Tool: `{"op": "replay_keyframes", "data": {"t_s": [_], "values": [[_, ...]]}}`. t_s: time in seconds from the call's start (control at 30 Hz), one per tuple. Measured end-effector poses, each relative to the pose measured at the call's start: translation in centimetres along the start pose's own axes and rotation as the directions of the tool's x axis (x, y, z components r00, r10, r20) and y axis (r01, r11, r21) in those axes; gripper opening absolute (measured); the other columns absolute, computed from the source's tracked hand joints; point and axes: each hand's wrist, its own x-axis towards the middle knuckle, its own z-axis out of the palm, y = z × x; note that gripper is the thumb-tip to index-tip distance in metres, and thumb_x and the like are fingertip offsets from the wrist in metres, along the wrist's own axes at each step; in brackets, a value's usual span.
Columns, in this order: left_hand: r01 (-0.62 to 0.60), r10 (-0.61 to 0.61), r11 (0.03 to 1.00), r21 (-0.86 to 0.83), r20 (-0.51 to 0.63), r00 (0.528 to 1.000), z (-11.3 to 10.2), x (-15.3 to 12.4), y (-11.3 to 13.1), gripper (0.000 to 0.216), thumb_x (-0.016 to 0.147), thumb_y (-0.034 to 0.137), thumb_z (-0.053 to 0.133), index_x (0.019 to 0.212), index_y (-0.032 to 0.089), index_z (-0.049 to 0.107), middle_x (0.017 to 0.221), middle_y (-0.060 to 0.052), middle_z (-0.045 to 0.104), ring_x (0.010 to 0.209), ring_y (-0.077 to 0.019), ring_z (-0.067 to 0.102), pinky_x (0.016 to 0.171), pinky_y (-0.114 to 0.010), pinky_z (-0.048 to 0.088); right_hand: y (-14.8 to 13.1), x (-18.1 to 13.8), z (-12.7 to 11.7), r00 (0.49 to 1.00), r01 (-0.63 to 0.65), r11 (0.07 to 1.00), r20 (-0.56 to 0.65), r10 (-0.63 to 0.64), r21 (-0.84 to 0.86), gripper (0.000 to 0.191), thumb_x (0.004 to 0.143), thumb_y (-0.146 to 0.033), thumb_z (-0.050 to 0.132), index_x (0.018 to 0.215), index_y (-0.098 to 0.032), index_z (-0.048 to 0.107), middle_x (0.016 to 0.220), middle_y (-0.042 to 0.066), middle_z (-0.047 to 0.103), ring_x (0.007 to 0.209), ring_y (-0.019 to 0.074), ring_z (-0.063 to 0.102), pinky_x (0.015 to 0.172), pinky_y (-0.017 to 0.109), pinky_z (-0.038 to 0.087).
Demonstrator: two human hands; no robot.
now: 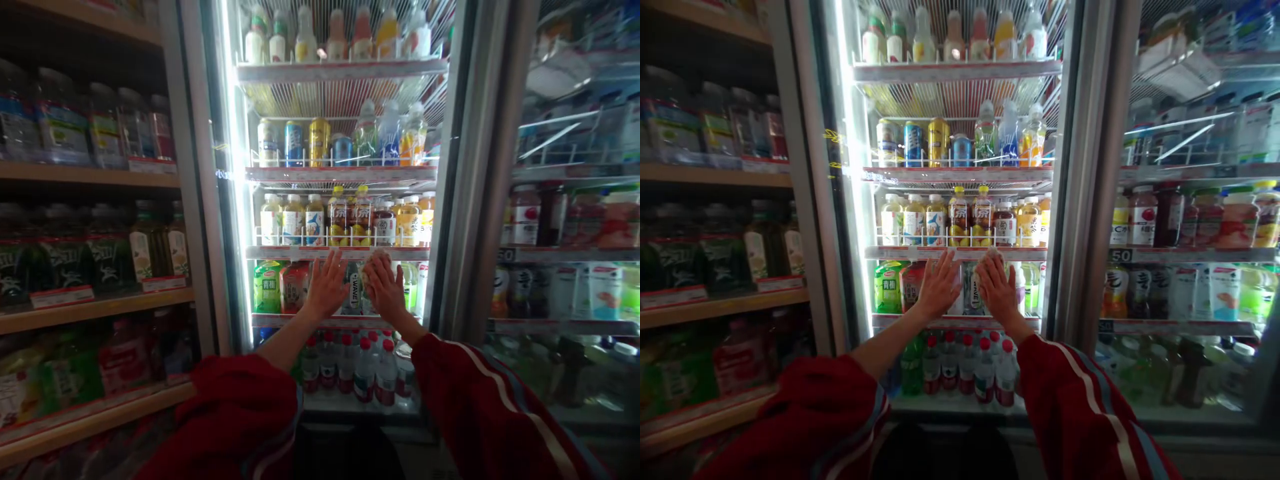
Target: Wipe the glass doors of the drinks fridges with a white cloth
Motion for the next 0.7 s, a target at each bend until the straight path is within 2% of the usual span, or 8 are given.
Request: {"op": "replay_keyframes", "data": {"t_s": [0.27,0.37,0.57,0.63,0.7], "values": [[-0.063,0.063,0.997,-0.039,0.018,0.998,0.7,1.7,2.9,0.056,0.087,0.033,0.045,0.138,0.013,0.034,0.149,-0.016,0.028,0.141,-0.0268,0.017,0.111,-0.055,0.016,4.8,2.7,-0.5,0.984,-0.165,0.984,-0.078,0.16,-0.062,0.053,0.09,-0.028,0.038,0.142,-0.02,0.032,0.151,0.011,0.026,0.141,0.0236,0.019,0.113,0.05,0.011],[-0.08,0.081,0.996,-0.047,0.008,0.997,1.0,2.0,4.0,0.056,0.086,0.033,0.045,0.138,0.014,0.034,0.149,-0.015,0.029,0.141,-0.0263,0.019,0.112,-0.053,0.016,5.8,1.1,-1.1,0.979,-0.186,0.979,-0.096,0.178,-0.081,0.053,0.091,-0.028,0.038,0.143,-0.019,0.03,0.151,0.012,0.026,0.142,0.0234,0.016,0.113,0.05,0.012],[-0.14,0.14,0.989,-0.036,0.0,0.99,2.0,1.5,5.7,0.056,0.085,0.034,0.048,0.136,0.014,0.038,0.148,-0.015,0.032,0.14,-0.0265,0.022,0.112,-0.053,0.018,5.7,-4.8,-2.4,0.974,-0.22,0.97,-0.086,0.211,-0.106,0.057,0.091,-0.025,0.042,0.145,-0.02,0.024,0.151,0.014,0.026,0.141,0.0264,0.017,0.109,0.053,0.024],[-0.158,0.159,0.987,-0.026,0.006,0.987,2.2,1.6,6.0,0.055,0.085,0.036,0.048,0.136,0.016,0.038,0.148,-0.014,0.033,0.139,-0.0262,0.023,0.111,-0.053,0.019,6.0,-5.0,-2.5,0.974,-0.22,0.971,-0.085,0.212,-0.098,0.056,0.091,-0.024,0.042,0.145,-0.02,0.025,0.151,0.014,0.026,0.14,0.0273,0.019,0.107,0.053,0.027],[-0.161,0.161,0.987,-0.016,0.01,0.987,2.2,2.0,6.2,0.055,0.085,0.037,0.049,0.135,0.017,0.039,0.149,-0.013,0.031,0.14,-0.0265,0.022,0.111,-0.053,0.019,7.0,-3.7,-2.4,0.967,-0.239,0.968,-0.105,0.231,-0.075,0.055,0.091,-0.023,0.041,0.144,-0.02,0.027,0.151,0.014,0.026,0.14,0.0278,0.019,0.107,0.054,0.028]]}}
